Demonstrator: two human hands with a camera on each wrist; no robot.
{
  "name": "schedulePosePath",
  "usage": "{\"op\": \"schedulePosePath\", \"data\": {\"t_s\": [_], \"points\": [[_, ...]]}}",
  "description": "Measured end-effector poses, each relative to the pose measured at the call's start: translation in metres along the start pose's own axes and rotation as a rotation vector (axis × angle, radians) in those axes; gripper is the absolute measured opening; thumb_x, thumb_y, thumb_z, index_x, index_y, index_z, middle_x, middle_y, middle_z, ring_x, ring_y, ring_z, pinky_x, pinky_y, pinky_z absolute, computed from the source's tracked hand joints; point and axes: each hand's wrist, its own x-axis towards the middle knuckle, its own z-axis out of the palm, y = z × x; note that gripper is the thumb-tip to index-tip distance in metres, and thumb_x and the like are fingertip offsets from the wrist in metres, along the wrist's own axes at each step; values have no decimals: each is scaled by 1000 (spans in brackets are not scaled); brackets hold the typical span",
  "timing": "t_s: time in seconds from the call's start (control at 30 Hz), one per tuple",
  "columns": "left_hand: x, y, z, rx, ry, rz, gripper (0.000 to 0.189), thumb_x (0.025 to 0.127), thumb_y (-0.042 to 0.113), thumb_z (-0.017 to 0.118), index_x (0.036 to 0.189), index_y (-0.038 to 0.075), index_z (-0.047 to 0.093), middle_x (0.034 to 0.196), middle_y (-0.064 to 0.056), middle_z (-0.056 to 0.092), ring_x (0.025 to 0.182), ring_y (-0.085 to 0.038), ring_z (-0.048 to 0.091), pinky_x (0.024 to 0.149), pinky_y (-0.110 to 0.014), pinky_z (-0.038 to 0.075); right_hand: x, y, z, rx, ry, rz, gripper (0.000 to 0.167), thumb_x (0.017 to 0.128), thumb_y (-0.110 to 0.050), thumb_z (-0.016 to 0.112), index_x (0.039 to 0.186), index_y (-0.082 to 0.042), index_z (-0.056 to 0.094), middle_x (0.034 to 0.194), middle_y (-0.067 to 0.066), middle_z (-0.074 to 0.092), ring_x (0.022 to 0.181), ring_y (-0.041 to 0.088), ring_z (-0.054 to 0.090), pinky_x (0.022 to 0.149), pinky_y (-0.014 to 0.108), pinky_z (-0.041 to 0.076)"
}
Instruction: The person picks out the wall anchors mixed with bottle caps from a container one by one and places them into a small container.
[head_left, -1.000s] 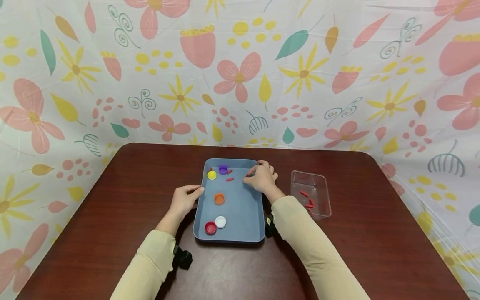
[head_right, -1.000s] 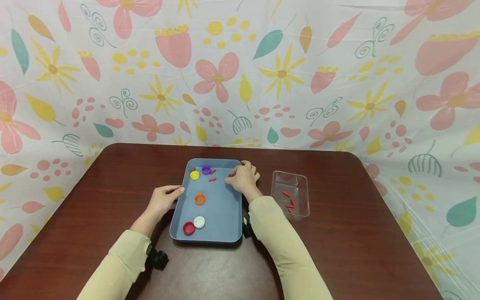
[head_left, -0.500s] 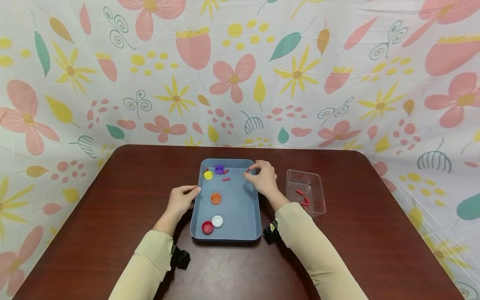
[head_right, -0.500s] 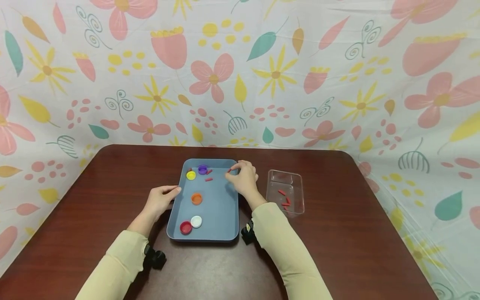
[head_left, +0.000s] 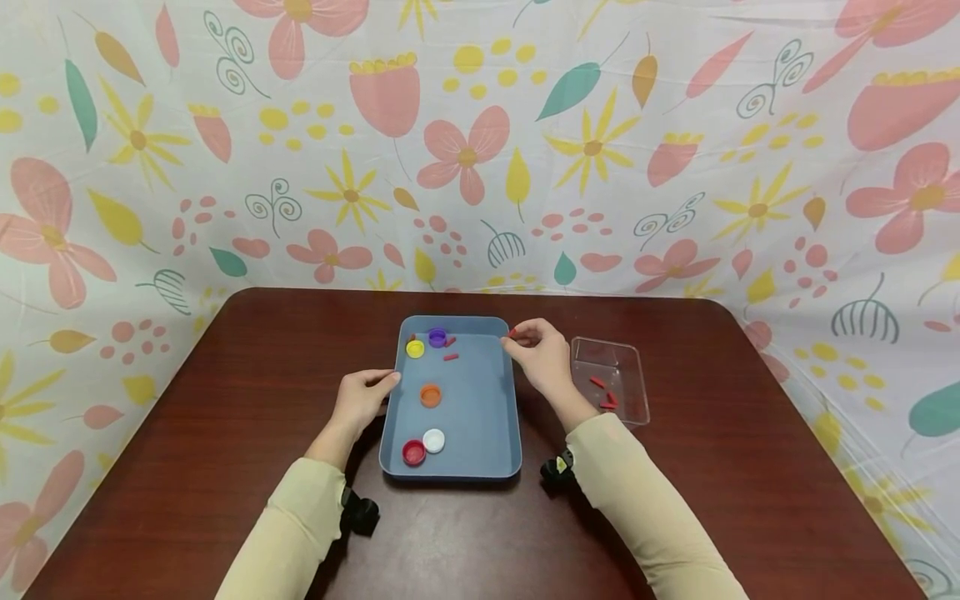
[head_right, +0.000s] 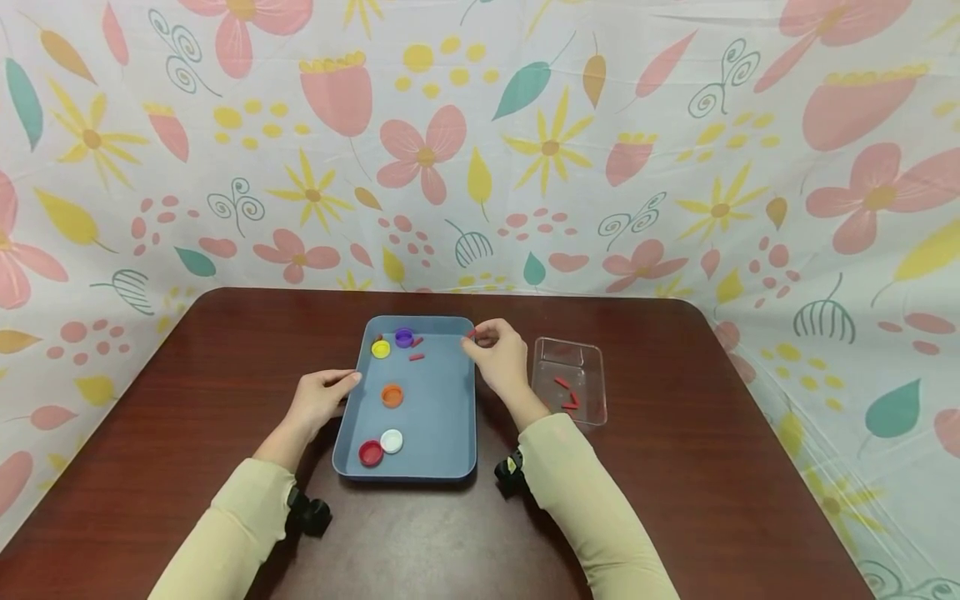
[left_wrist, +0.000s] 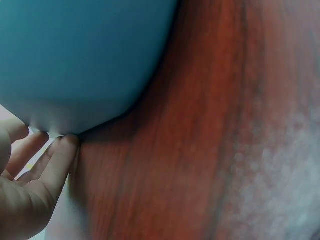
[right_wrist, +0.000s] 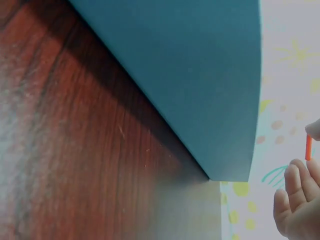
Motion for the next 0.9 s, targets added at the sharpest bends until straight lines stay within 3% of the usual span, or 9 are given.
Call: {"op": "schedulePosePath", "data": {"t_s": [0.4,0.53,0.67,0.9], "points": [[5,-2,0,-9,-13,-31,39,93,25,60,124,0,61,129,-21,57,110,-32,61,86,-41,56,-11,3,-23,123,-76,-75,27,79,-18,77,98,-4,63,94,14,68,78,11,58,69,16,49],[5,-3,-1,1,-12,-29,39,93,25,60,124,0,61,129,-21,57,110,-32,61,85,-42,57,-21,-8,-34,132,-75,-96,27,81,-12,75,100,2,62,95,18,68,79,5,58,71,14,50],[6,-3,0,4,-13,-30,40,93,25,60,124,0,61,129,-21,57,109,-33,61,85,-42,57,-32,-22,-46,144,-65,-74,26,82,-7,71,102,6,61,97,20,65,80,6,58,69,13,49],[6,-3,0,-3,-17,-32,40,93,25,60,124,1,61,129,-20,57,110,-32,61,85,-41,57,-38,-22,-63,119,-77,-40,27,85,-10,69,106,6,60,98,14,65,82,8,59,70,13,49]]}}
